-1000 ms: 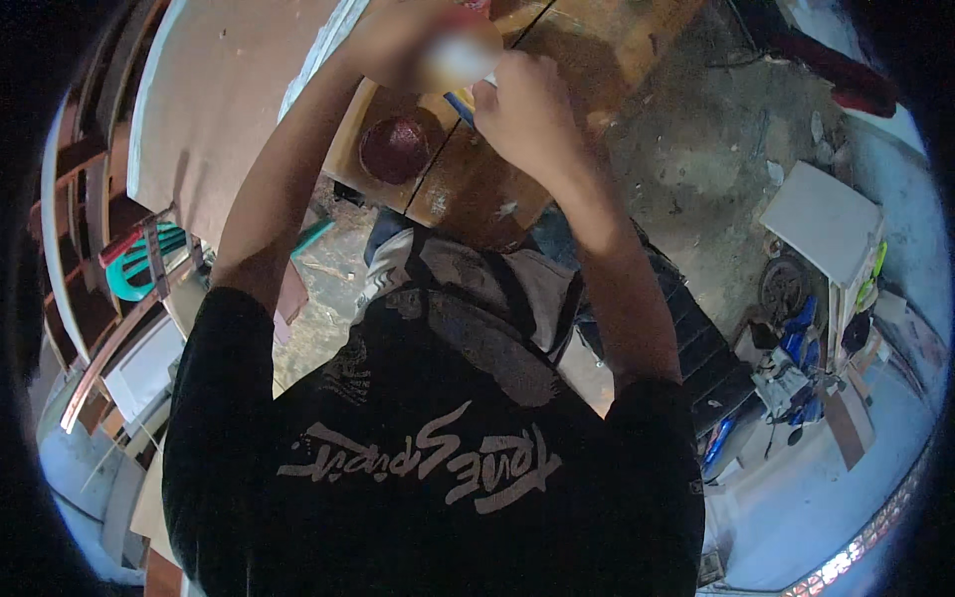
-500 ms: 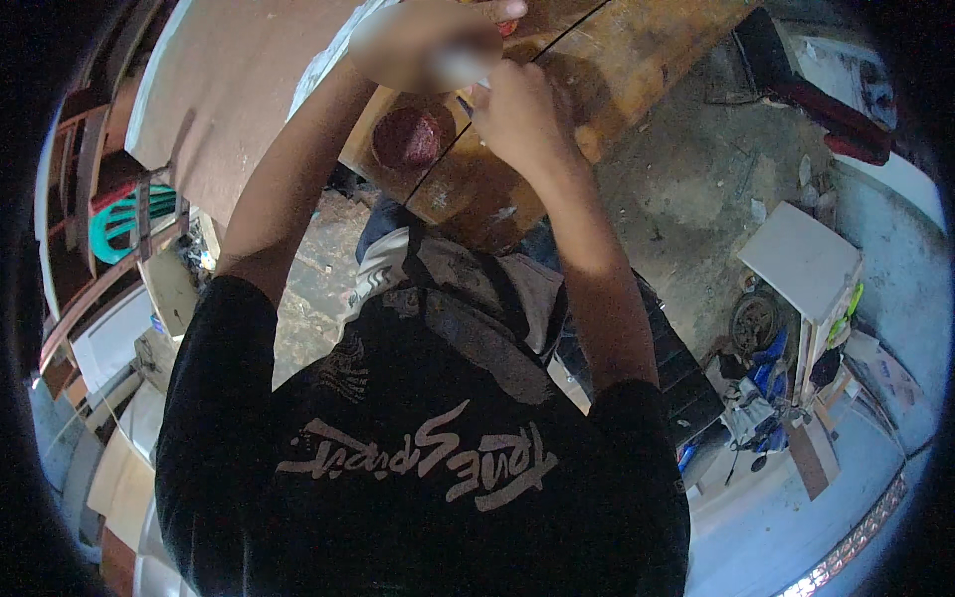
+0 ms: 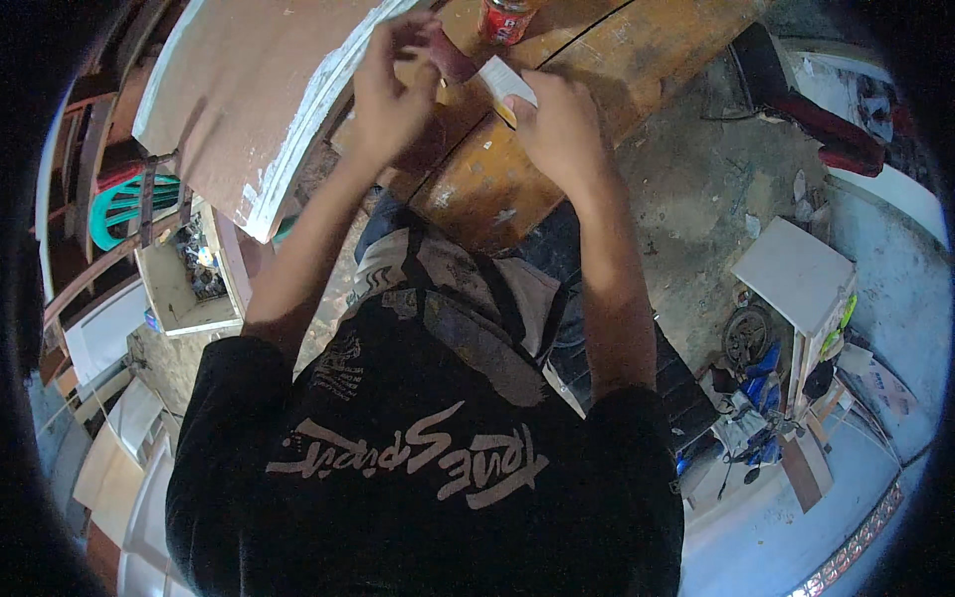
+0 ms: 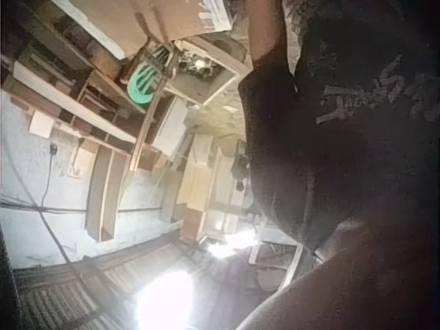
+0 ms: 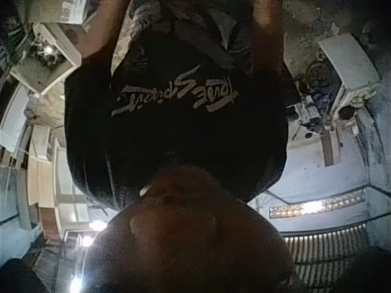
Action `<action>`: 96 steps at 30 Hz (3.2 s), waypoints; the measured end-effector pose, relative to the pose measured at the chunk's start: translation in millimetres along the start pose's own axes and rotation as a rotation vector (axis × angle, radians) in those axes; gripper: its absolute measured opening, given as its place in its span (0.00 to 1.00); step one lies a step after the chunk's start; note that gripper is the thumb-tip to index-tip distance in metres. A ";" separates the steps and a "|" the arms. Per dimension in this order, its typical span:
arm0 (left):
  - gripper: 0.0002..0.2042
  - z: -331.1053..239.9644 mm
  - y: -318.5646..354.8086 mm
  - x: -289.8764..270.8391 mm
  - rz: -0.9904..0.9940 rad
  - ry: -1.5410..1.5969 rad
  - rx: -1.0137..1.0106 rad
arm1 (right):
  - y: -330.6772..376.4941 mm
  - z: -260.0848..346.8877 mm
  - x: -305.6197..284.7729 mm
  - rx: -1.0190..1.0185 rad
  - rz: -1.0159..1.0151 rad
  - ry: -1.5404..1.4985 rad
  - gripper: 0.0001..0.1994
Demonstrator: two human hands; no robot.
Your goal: The person pours a brown liquid from a plastic bottle onto a small piece of wood, then uses a scraper and sandpaper to spread the liquid across the surface and edges.
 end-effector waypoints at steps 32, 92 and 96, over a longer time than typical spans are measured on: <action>0.33 -37.8 116.4 124.3 0.536 1.350 -0.715 | 140.9 21.2 -119.2 0.251 -0.353 -0.421 0.16; 0.22 -131.5 33.2 44.5 0.408 2.112 -0.170 | 176.9 108.8 -163.5 -0.411 -0.508 -0.244 0.21; 0.23 -106.5 29.0 49.3 0.273 2.102 -0.371 | 197.8 68.2 -167.7 -0.314 -0.559 -0.562 0.17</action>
Point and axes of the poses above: each hand's wrist, its own y-axis away from the middle knuckle, its own x-axis out of the palm, z = x × y, the point moved 9 cm from there along -y, towards the middle knuckle, and after that the axes turned 2 degrees about y, right-handed, at the moved point
